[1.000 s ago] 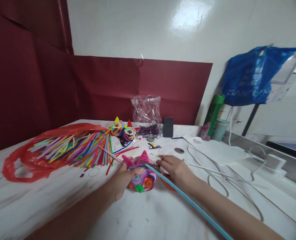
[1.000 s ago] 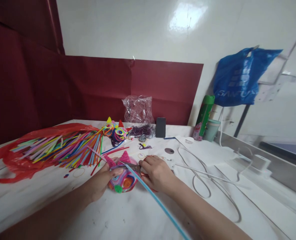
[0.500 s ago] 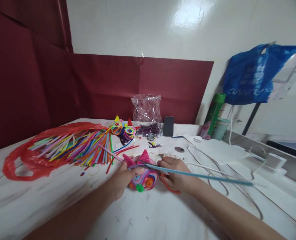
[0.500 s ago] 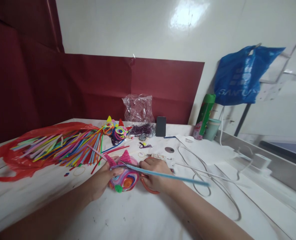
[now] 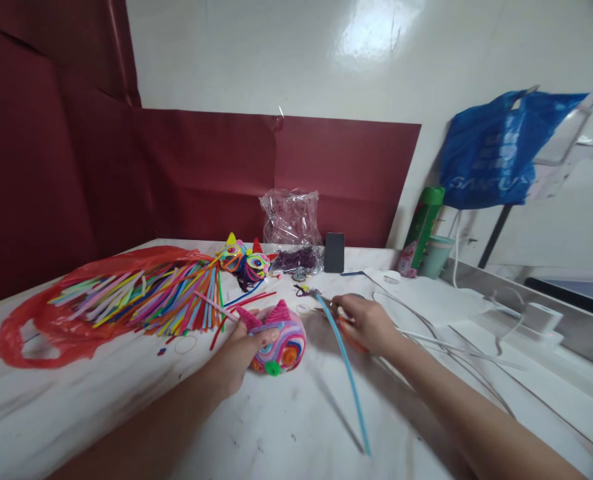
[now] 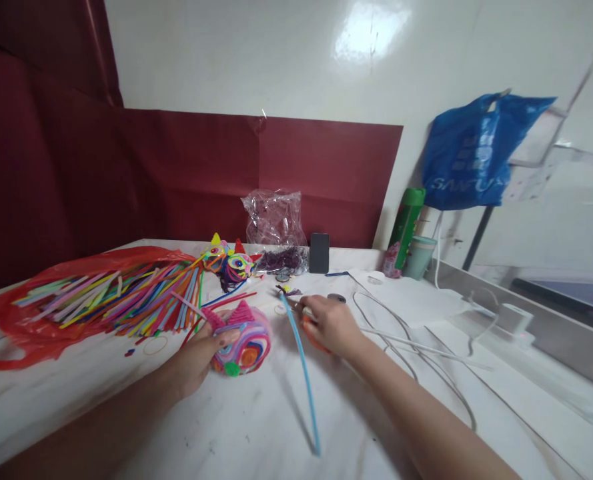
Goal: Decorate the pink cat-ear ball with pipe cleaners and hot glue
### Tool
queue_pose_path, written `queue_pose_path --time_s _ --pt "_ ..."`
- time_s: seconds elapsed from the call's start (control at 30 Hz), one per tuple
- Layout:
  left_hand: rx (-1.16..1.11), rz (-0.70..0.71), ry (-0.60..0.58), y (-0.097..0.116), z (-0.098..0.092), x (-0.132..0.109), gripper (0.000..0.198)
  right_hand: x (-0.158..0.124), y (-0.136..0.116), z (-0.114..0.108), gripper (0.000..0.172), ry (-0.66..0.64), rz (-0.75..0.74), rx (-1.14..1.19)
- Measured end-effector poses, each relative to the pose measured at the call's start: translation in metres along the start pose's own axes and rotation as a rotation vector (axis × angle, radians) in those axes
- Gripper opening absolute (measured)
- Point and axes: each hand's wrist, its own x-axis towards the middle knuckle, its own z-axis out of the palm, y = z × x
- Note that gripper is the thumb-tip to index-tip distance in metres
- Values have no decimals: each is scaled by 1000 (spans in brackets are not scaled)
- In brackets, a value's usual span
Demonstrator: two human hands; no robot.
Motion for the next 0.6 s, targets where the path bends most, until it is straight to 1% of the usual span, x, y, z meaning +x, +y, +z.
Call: queue_pose_path --time_s 0.03,0.1,0.13,0.2,0.3,0.4,0.5,0.57,0.6 --pt "-5 8 13 0 0 1 72 1 14 -3 20 -20 185 -42" --pt "-4 17 52 1 -1 2 77 1 44 -9 24 -107 548 -160" --pt "1 21 66 0 -1 2 79 -1 59 -12 27 -122 627 -192" --pt "16 29 68 -1 -2 3 84 -6 83 -16 29 -133 725 -233" --pt "51 47 57 -3 -3 4 89 -17 104 -18 29 -154 808 -270" --pt "86 55 58 -5 -3 4 91 -27 111 -17 26 -181 842 -282" --pt "102 54 66 -4 -2 5 89 -27 106 -20 24 -177 835 -291" --pt "111 61 77 -3 -2 5 87 -21 93 -24 24 -146 783 -288" --pt "114 70 83 -3 -2 6 87 -16 83 -25 24 -128 738 -276"
